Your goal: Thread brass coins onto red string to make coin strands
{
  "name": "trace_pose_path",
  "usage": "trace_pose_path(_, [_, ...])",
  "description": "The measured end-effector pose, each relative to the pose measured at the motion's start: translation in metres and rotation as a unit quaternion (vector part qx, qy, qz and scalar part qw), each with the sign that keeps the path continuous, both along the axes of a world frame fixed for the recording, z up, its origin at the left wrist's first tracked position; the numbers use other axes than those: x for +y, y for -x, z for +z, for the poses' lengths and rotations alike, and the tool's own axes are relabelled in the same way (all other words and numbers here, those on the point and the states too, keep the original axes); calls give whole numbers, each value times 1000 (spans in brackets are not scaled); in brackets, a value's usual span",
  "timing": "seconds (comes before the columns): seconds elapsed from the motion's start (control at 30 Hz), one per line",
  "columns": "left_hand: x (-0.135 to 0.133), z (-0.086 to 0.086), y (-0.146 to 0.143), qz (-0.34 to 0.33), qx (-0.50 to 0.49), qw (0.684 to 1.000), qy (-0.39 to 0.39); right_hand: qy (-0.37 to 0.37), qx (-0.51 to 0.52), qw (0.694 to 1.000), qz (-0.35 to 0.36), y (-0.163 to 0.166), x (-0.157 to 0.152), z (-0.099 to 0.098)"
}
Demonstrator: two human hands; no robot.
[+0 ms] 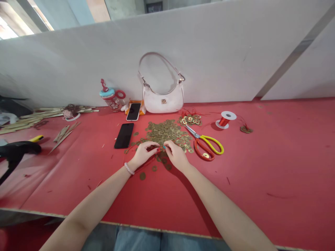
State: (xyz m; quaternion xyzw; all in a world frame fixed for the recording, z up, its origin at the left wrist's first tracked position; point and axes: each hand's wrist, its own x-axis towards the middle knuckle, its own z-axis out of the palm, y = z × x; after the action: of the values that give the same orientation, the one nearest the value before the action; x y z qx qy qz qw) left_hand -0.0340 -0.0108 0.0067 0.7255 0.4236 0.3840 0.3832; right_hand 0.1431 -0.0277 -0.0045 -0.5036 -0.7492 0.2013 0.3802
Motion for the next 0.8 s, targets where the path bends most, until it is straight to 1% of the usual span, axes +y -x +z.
trace_pose_path(0.17, [1,0,0,-3,-7,1000,-2,14,12,1000,5,1,0,1])
trace_pose_path(0.4, [0,3,0,-6,-10,1000,-18,1,13,1000,10,1,1,0])
trace_pose_path(0.67, [0,3,0,12,-41,999,-4,-4,9,1000,4,1,0,-1])
trace_pose_path(0.8, [0,4,0,9,-48,999,3,-5,7,1000,1,1,0,0])
